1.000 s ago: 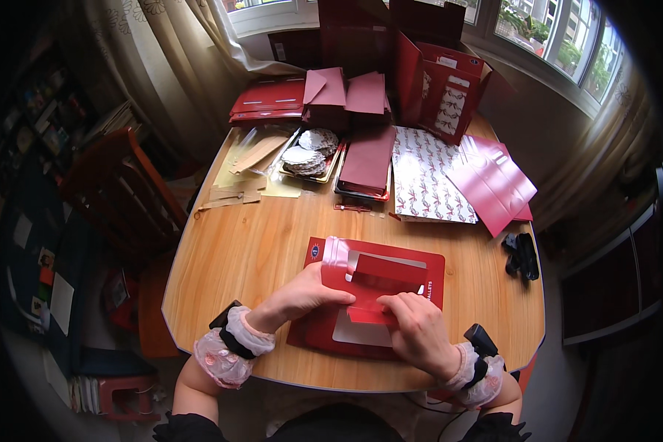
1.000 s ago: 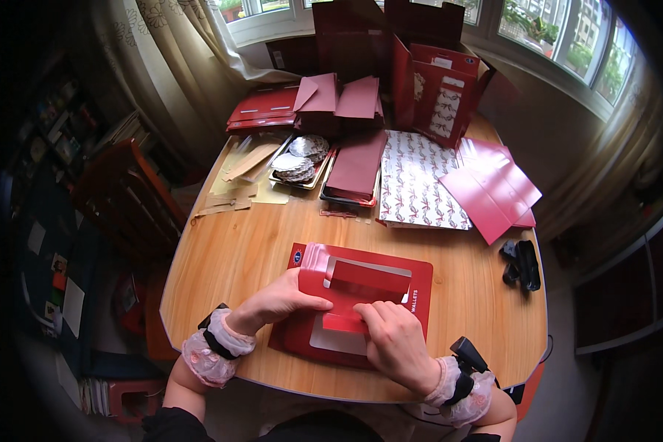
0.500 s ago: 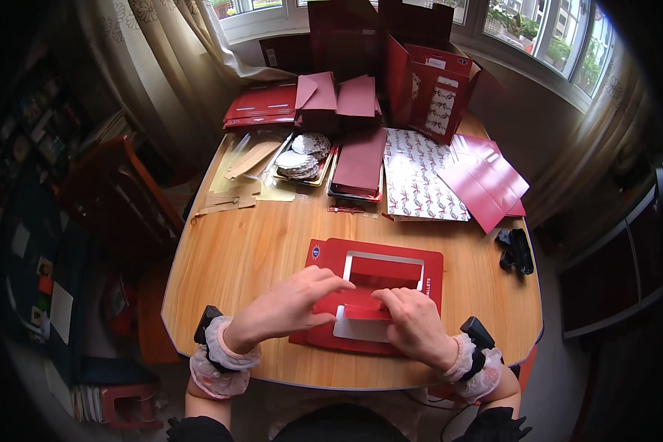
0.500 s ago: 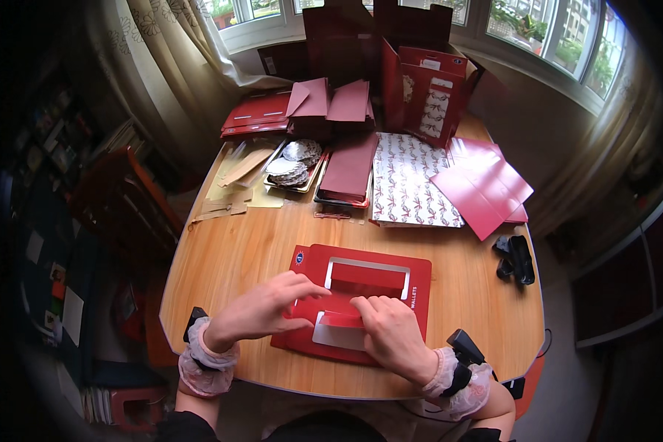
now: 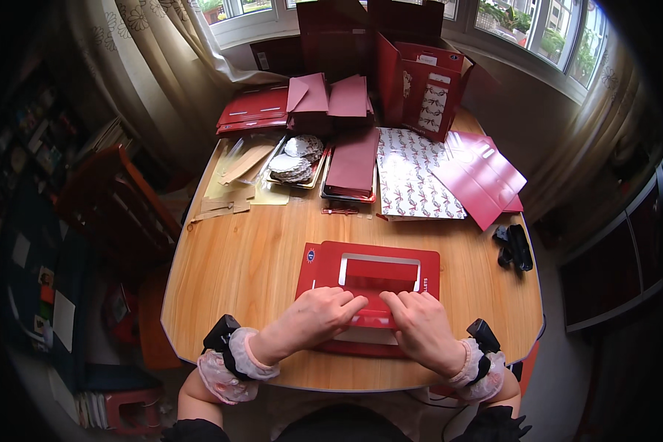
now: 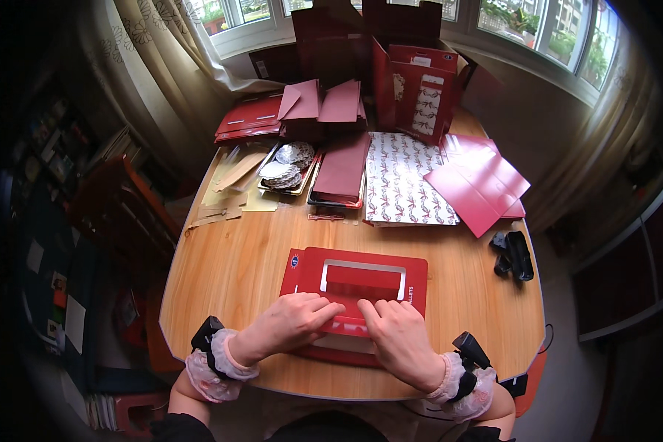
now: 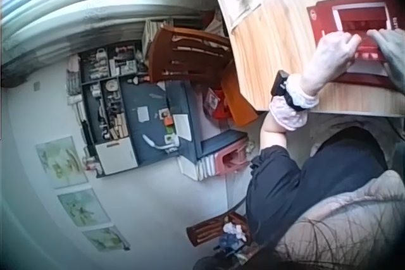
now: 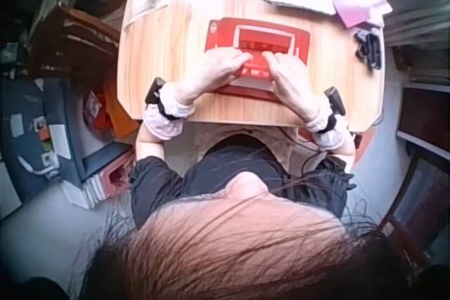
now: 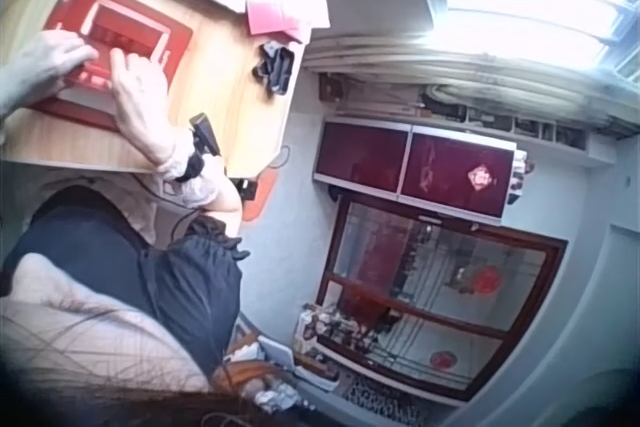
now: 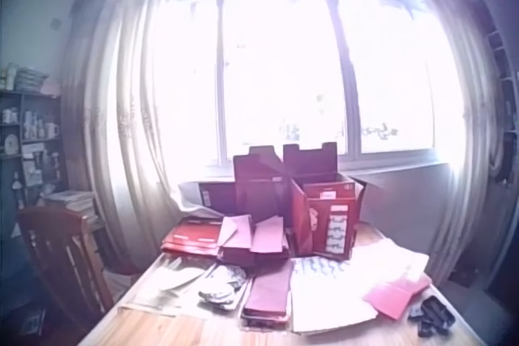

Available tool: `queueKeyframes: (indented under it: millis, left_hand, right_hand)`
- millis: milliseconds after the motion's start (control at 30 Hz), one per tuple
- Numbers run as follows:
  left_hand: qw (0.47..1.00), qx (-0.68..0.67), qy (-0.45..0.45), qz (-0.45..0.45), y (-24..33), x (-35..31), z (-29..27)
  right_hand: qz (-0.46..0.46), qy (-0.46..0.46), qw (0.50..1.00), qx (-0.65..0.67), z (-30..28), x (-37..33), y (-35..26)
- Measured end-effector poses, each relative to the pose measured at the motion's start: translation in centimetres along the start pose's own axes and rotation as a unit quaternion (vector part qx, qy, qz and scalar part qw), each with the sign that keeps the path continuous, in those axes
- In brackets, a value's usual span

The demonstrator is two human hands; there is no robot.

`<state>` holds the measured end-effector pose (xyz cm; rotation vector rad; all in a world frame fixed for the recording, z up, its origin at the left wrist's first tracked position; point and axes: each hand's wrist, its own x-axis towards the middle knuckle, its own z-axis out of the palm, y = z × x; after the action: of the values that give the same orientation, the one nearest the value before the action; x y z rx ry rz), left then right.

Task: The person is manually folding and assembling red paper or cardboard wallet-like items.

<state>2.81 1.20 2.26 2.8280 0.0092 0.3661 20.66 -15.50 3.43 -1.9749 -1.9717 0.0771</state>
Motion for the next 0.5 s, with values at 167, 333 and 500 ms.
queueKeyframes:
  millis: [167,333,500]
  left_hand:
    - [0.999,-0.012,-0.011,-0.029,0.2,-0.1,-0.2]
    - [0.999,-0.026,-0.021,-0.043,0.1,0.1,-0.2]
    - [0.988,-0.112,0.017,-0.102,-0.9,-0.2,0.4]
  right_hand:
    - [0.021,-0.033,0.999,-0.005,-0.4,-0.2,0.6]
    - [0.024,-0.036,0.999,0.004,-0.1,-0.4,1.2]
    - [0.029,-0.008,0.997,0.071,-0.3,0.0,2.1]
